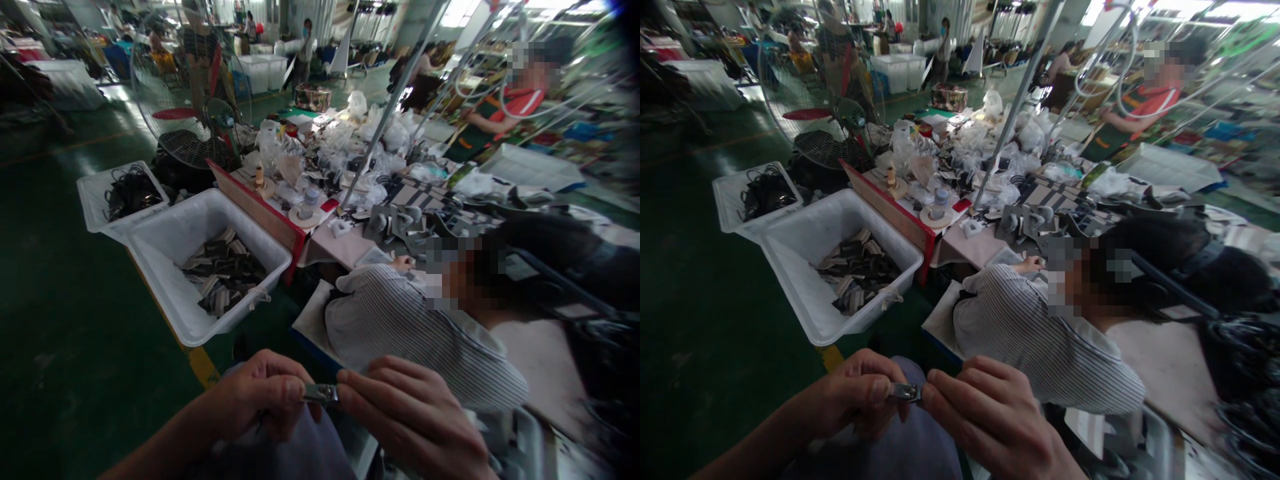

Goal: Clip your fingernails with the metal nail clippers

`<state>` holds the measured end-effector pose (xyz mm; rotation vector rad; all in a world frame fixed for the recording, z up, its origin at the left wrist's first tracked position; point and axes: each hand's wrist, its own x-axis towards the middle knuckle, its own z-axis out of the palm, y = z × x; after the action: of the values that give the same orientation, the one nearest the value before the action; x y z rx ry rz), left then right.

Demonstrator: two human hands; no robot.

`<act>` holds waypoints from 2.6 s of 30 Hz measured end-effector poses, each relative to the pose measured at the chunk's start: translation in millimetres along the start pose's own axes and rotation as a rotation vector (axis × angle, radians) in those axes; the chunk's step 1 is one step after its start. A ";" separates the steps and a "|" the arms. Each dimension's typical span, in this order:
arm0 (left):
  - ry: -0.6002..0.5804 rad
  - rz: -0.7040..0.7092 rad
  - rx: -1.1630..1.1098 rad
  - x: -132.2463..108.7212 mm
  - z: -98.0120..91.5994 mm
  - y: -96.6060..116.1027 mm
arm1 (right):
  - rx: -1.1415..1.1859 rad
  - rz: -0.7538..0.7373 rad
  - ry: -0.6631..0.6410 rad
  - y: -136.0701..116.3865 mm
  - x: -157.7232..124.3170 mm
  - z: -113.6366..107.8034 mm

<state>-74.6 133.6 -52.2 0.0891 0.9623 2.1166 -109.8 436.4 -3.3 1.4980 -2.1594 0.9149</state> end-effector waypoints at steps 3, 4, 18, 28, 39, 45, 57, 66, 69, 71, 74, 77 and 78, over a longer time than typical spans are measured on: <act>-0.007 0.005 0.018 0.6 -6.3 -2.4 | 0.018 0.000 0.011 2.6 0.0 0.9; -0.008 0.008 0.025 0.5 -8.2 -2.9 | 0.026 -0.002 0.018 3.5 0.5 1.3; -0.004 0.053 0.110 -7.4 -8.7 3.5 | 0.082 0.009 0.095 0.6 24.3 8.5; 0.045 0.072 0.119 -10.6 -11.8 -3.8 | 0.081 -0.025 0.068 1.2 20.5 15.0; 0.043 0.045 0.109 -11.6 -10.7 -11.6 | 0.100 -0.033 0.030 -2.2 22.2 9.6; -0.060 -0.026 -0.077 -6.8 -9.4 -11.1 | 0.093 -0.030 0.050 -1.6 19.1 12.8; -0.134 -0.061 -0.118 -0.8 -6.9 -8.9 | 0.192 -0.026 0.073 -5.3 14.5 12.9; -0.155 -0.079 -0.150 6.1 -9.4 -14.0 | 0.307 0.011 0.137 -2.7 3.5 24.1; -0.164 -0.086 -0.162 6.3 -9.4 -12.9 | 0.326 0.008 0.149 -3.4 5.6 24.5; -0.180 -0.088 -0.173 6.3 -9.3 -10.9 | 0.330 0.013 0.143 -2.7 3.6 25.8; -0.194 -0.109 -0.193 6.4 -9.6 -8.5 | 0.330 0.031 0.127 -1.1 -2.5 28.5; -0.192 -0.128 -0.202 6.4 -10.3 -7.4 | 0.328 0.039 0.118 -0.2 -5.9 29.8; -0.193 -0.133 -0.203 6.4 -10.7 -7.1 | 0.327 0.037 0.119 -0.2 -5.6 29.7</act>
<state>-78.3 134.4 -66.0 0.1209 0.6197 2.0285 -105.5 420.0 -28.3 1.5043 -2.0305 1.3886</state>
